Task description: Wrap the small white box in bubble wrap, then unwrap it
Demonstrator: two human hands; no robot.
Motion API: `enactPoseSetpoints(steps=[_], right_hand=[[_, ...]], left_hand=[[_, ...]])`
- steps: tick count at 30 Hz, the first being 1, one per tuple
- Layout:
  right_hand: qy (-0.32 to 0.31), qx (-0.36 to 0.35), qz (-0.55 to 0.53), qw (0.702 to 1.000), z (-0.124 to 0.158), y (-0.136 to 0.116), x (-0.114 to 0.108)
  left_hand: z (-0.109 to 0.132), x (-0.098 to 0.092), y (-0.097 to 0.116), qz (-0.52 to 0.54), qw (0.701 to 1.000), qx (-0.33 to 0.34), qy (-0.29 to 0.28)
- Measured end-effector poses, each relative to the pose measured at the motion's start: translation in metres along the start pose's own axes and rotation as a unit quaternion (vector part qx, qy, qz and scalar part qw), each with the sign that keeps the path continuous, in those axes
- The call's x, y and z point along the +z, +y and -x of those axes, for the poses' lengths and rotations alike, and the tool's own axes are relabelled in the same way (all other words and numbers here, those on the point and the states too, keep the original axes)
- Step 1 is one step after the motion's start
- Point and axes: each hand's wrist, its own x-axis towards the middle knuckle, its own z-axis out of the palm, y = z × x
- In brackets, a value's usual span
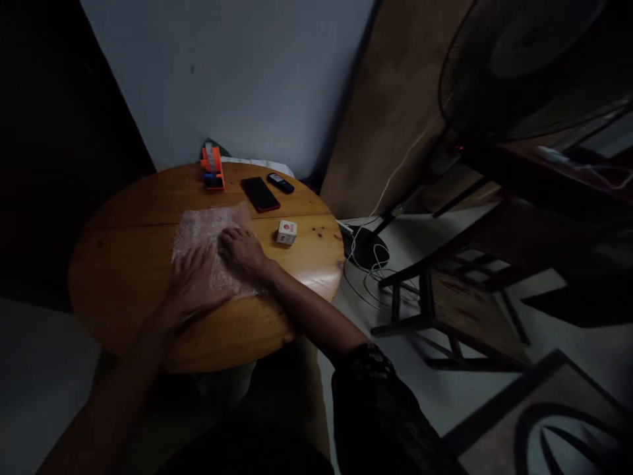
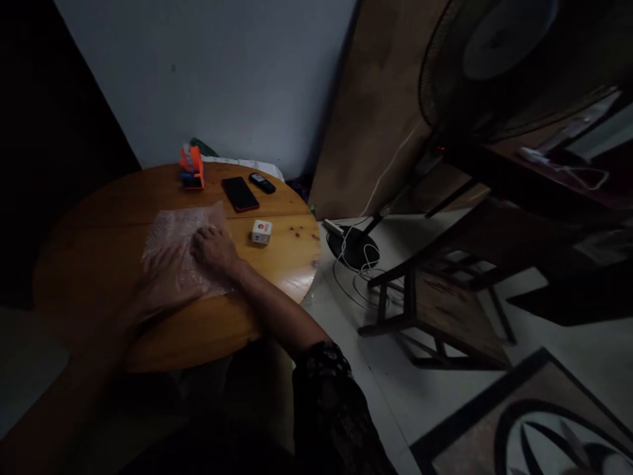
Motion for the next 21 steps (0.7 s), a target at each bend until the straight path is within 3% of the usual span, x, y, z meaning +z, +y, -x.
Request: enactPoseSetpoints(steps=[8, 12, 17, 21], right_hand=[[0.028, 0.040, -0.016, 0.999, 0.010, 0.003, 0.008], [0.031, 0.046, -0.037, 0.998, 0.010, 0.004, 0.002], [0.026, 0.051, -0.052, 0.997, 0.010, 0.009, -0.001], [0.032, 0.063, -0.073, 0.995, 0.008, 0.011, 0.001]], left_hand=[[-0.002, 0.006, -0.002, -0.016, 1.000, 0.013, -0.006], [0.005, -0.003, 0.004, -0.030, 0.999, 0.002, -0.019], [0.012, -0.023, 0.004, -0.031, 0.999, 0.035, -0.028], [0.005, -0.023, 0.004, -0.021, 0.999, 0.032, -0.031]])
